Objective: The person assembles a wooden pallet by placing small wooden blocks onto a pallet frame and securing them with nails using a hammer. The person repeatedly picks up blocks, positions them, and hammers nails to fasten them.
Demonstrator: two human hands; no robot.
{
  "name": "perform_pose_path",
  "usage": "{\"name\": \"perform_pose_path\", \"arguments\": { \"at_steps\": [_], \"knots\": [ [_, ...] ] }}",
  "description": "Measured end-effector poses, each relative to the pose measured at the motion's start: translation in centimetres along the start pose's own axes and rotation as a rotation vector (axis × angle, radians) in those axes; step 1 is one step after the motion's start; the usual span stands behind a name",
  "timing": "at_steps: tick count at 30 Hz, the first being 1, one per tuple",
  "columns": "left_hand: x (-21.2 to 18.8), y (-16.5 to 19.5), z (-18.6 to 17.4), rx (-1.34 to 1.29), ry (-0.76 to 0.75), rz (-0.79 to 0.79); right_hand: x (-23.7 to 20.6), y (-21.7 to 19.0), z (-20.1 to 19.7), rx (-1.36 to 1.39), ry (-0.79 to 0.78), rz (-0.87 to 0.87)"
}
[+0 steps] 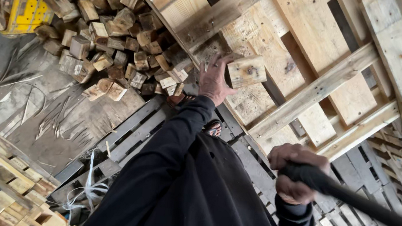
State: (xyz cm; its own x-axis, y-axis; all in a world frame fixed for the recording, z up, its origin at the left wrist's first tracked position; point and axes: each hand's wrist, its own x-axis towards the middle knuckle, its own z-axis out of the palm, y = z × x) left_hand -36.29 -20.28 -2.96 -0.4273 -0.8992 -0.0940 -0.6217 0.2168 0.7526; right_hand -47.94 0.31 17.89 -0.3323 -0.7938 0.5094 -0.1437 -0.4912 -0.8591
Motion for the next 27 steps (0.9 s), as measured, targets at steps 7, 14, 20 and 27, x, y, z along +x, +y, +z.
{"name": "perform_pose_path", "arguments": {
  "at_steps": [7,14,20,27],
  "knots": [
    [-0.5,0.7,-0.1,-0.047,0.018,0.019,2.5,2.5,0.7,-0.779,-0.286,1.135],
    [-0.2,0.8,-0.1,-0.013,0.065,-0.006,2.8,-1.9,0.3,-0.124,-0.019,0.238],
    [0.1,0.8,0.2,-0.028,0.039,0.018,1.9,2.4,0.6,-0.789,-0.309,0.615],
    [-0.2,1.0,-0.1,-0.073,0.022,-0.021,1.9,-1.9,0.4,-0.178,0.117,0.756]
  ]
}}
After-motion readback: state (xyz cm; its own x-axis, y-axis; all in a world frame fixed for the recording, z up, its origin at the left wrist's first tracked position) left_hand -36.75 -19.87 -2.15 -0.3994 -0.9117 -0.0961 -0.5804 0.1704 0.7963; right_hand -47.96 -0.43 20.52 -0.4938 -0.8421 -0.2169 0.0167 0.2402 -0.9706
